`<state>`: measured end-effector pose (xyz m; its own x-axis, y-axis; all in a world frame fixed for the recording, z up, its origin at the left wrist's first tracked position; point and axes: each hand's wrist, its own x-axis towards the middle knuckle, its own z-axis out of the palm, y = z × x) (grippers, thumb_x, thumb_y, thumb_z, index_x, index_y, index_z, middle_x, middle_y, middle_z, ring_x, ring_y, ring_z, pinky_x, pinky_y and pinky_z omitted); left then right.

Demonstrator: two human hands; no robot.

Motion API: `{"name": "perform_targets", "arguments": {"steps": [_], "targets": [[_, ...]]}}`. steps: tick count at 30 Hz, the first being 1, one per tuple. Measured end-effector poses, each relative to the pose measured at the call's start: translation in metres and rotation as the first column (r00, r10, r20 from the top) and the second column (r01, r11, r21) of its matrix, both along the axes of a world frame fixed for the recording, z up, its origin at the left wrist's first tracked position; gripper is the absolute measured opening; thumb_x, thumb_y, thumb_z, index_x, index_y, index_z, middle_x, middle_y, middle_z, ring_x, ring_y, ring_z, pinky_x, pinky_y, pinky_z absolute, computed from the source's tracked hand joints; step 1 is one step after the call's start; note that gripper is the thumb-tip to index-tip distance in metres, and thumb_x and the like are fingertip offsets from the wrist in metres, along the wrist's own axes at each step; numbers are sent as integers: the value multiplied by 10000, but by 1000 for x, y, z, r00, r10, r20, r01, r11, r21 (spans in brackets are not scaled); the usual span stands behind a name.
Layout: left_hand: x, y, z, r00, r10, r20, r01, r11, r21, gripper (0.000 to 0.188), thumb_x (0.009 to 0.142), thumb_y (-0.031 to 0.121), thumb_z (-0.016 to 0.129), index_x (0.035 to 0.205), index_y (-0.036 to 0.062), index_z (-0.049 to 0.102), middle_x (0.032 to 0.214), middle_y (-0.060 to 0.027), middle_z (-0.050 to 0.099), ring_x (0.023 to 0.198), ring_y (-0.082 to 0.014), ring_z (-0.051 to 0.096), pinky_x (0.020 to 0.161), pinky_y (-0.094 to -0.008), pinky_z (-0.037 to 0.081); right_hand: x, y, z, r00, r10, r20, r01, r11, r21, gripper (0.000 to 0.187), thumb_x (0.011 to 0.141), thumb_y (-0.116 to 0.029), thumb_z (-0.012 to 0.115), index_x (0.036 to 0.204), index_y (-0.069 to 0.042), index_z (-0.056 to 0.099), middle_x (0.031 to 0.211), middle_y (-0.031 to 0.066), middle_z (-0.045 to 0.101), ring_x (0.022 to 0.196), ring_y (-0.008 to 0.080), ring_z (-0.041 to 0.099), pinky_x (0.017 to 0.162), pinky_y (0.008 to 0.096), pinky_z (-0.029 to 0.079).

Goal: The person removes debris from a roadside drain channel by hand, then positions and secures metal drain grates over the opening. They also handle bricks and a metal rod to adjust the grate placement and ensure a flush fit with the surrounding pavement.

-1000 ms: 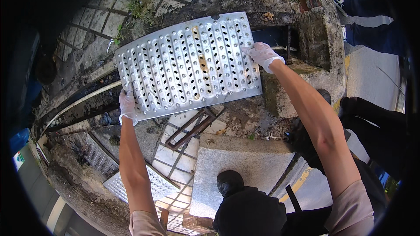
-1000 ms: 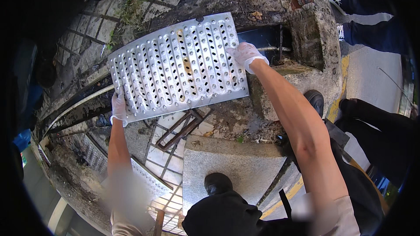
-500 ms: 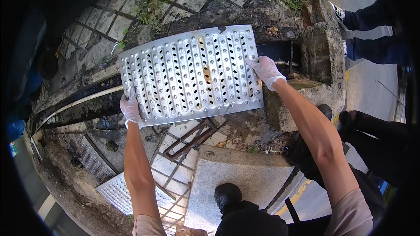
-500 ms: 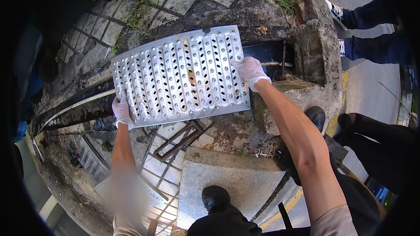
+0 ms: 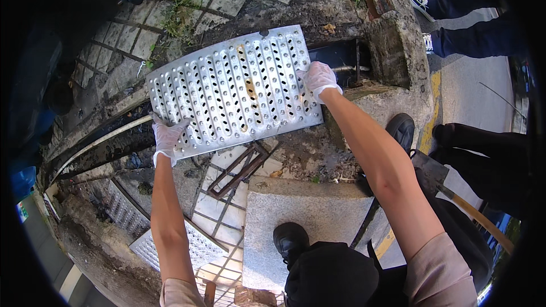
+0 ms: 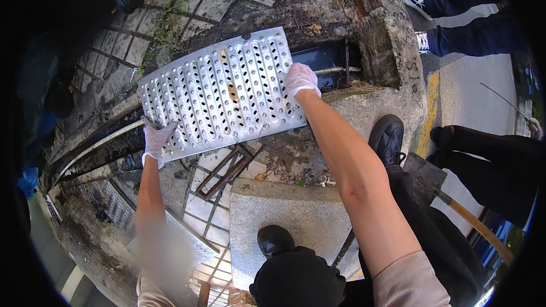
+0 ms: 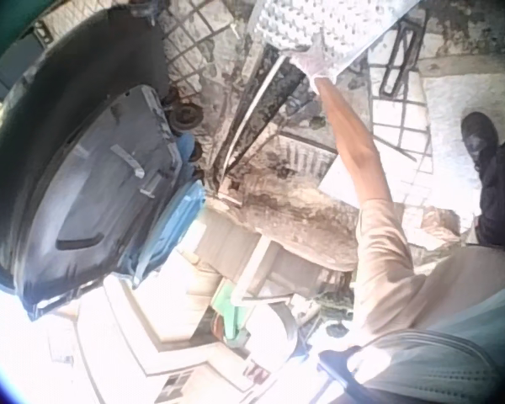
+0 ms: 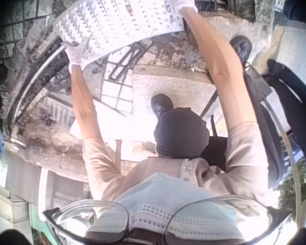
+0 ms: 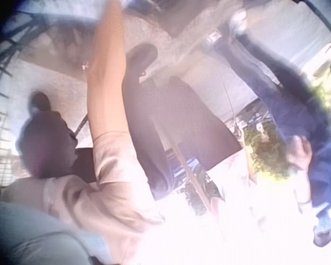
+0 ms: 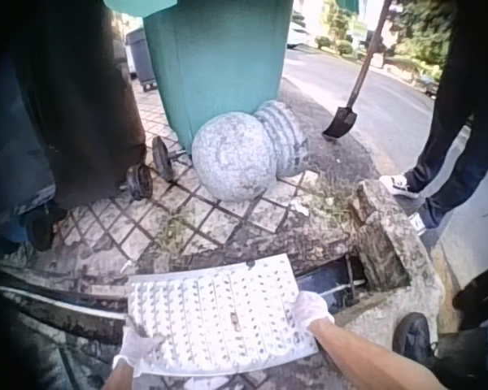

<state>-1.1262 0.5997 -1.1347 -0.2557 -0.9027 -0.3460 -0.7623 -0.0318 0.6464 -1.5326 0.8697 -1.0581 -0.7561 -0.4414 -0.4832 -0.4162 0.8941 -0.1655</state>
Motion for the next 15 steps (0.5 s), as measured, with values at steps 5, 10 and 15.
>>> {"name": "perform_targets", "arguments": {"steps": [5, 10, 15], "targets": [[-22, 19, 23, 997, -53, 55, 50, 997, 60, 1337, 438, 229, 943, 1436, -74, 107, 1297, -232, 424, 1106, -264, 504, 943, -303, 438, -11, 10, 6, 988, 3, 153, -1, 1000, -17, 515, 676, -464, 767, 942, -30, 692, 1038, 175, 664, 1039, 308, 614, 901, 349, 490], [2, 13, 37, 997, 1, -76, 3, 999, 54, 1251, 504, 124, 913, 1440, -68, 105, 1308, -220, 431, 1113, -248, 512, 935, -300, 446, -7, -7, 1, 971, 168, 168, -157, 985, -74, 519, 623, -461, 805, 869, -15, 707, 981, 166, 678, 927, 295, 654, 835, 346, 511], [-37, 28, 49, 924, -93, 372, 109, 994, -24, 1222, 537, 314, 897, 1456, 7, 153, 1336, -271, 397, 1195, -340, 468, 1011, -345, 389, -31, 9, 14, 983, 94, 161, -91, 995, -26, 490, 614, -401, 830, 911, -34, 700, 935, 162, 687, 912, 289, 663, 803, 347, 523]]}}
